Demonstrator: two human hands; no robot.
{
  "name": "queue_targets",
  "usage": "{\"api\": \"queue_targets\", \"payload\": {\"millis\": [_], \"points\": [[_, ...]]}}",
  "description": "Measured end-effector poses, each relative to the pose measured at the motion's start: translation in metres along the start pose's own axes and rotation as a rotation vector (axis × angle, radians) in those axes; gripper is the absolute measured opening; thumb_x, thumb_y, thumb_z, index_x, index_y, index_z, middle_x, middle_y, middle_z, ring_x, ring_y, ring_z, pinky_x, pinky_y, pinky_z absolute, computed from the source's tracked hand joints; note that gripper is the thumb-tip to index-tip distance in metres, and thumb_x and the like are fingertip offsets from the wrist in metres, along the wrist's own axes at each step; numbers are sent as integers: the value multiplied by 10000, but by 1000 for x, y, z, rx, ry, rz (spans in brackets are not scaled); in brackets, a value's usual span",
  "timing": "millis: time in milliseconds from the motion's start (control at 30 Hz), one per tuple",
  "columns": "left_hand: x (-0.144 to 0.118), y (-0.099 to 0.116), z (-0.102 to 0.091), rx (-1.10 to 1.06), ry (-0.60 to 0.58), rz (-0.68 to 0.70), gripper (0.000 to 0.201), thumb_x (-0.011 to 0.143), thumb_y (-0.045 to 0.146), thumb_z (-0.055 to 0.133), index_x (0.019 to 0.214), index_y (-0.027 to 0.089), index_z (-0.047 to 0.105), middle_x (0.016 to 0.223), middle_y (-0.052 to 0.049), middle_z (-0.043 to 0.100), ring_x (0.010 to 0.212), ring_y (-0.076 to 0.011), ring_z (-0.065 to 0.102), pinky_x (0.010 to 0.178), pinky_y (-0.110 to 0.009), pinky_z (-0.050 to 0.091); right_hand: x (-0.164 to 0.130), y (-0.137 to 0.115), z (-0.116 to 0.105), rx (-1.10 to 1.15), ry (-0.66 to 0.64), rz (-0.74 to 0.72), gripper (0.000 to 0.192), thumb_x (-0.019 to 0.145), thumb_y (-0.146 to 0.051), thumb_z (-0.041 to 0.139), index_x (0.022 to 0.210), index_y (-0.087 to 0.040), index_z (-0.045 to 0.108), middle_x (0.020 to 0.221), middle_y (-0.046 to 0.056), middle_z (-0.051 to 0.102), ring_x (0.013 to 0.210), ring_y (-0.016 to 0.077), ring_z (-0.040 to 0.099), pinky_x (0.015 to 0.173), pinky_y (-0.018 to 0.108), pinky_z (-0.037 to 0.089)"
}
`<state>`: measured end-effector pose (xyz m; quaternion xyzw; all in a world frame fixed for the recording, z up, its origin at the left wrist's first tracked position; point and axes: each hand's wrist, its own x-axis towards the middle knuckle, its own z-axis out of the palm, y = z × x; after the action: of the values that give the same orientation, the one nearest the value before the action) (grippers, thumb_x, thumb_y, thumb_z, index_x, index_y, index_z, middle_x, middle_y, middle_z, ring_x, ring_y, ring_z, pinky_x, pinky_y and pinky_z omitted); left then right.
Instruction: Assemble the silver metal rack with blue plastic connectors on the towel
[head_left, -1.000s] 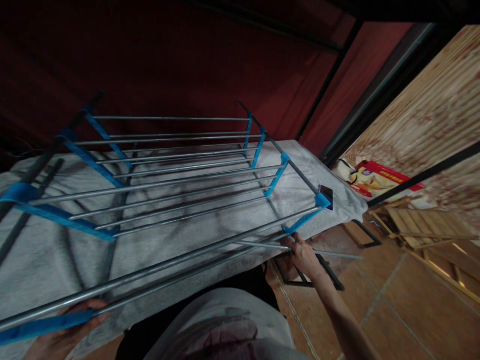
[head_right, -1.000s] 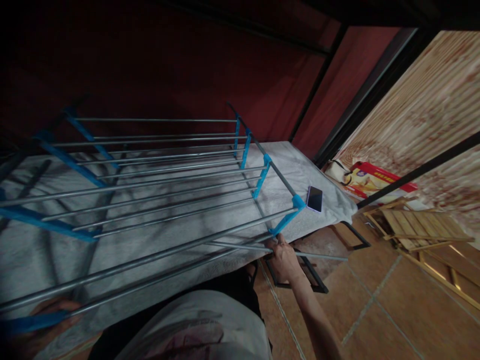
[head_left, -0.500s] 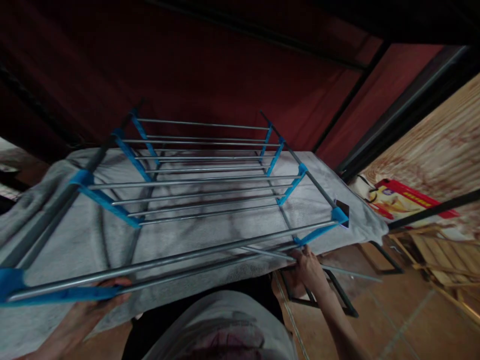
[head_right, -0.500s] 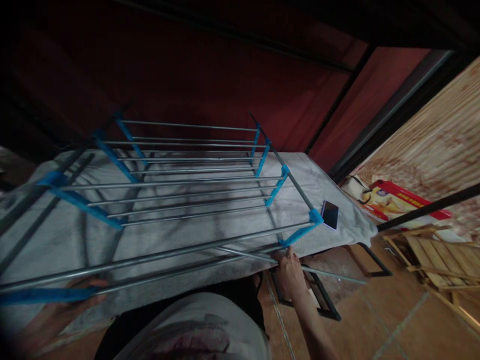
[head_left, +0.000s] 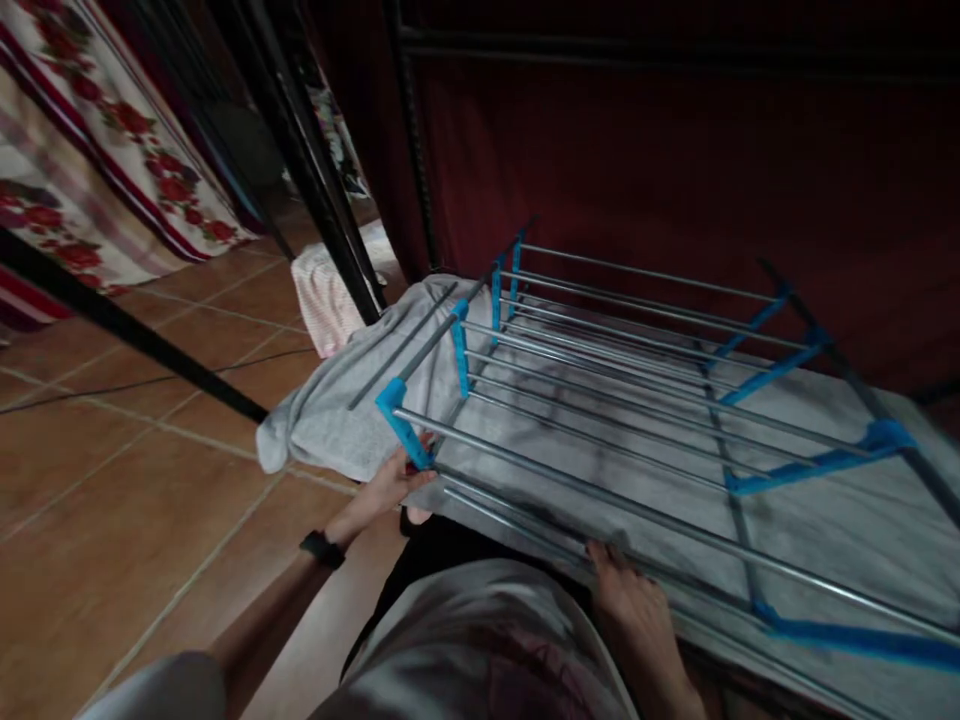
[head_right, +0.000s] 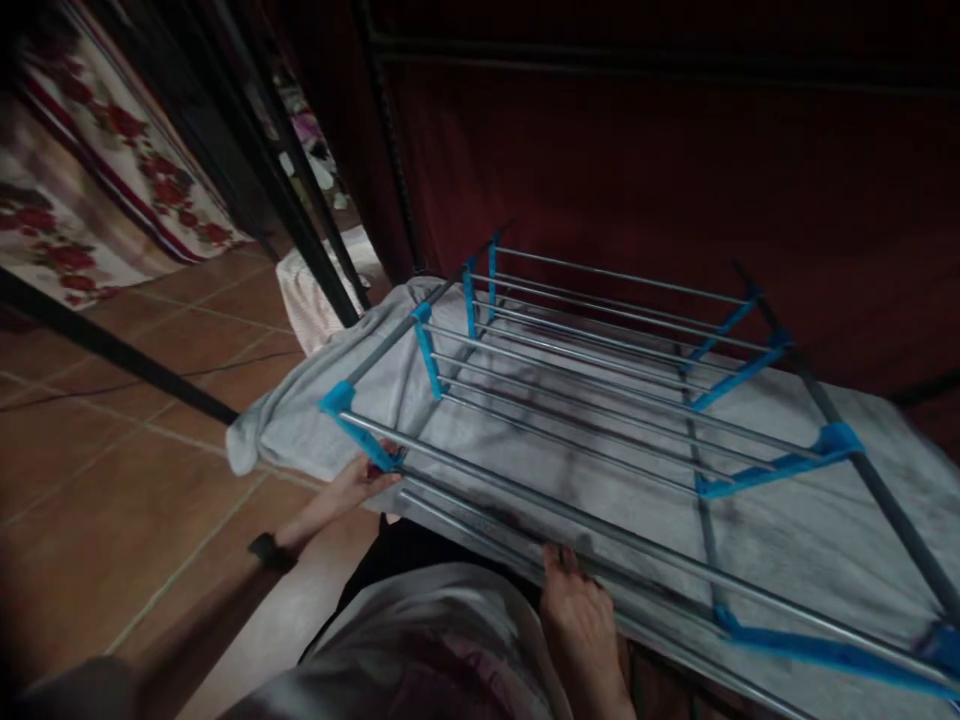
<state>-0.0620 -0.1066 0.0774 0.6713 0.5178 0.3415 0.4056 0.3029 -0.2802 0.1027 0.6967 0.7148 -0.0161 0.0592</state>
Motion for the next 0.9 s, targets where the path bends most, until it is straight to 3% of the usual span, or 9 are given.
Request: {"api": "queue_targets", "payload": {"millis": [133,233,633,900], "points": [[-10,2,1,22,116,-2,433,801,432,691,1151,184,633,1120,-98,701,1036,-261,656,934,-433,538,34,-27,-31,6,-76,-4,487,902,-21,353,1285,-188,605,1164,127,705,859,203,730,677,279,507],[-12,9,2,24,169,23,357,819,405,663,1106,194,649,1162,-93,706,1055,-251,655,963,-426,522,48,-36,-45,-6,-76,-30,471,928,-24,338,1303,-178,579,1152,126,702,902,202,725,696,275,490],[-10,28,5,-10,194,-13,229,840,383,614,934,192,698,1065,-98,749,1025,-250,677,974,-412,519,59,-44,-41,12,-62,-46,408,955,-53,370,1278,-182,583,1108,118,717,935,206,721,726,278,475],[-9,13,-4,63,175,-35,433,798,566,625,1018,197,683,1059,-103,757,1021,-282,692,970,-429,535,57,-50,-56,142,-112,15,439,928,-28,392,1298,-209,543,1198,122,677,1031,216,694,813,319,498]]}}
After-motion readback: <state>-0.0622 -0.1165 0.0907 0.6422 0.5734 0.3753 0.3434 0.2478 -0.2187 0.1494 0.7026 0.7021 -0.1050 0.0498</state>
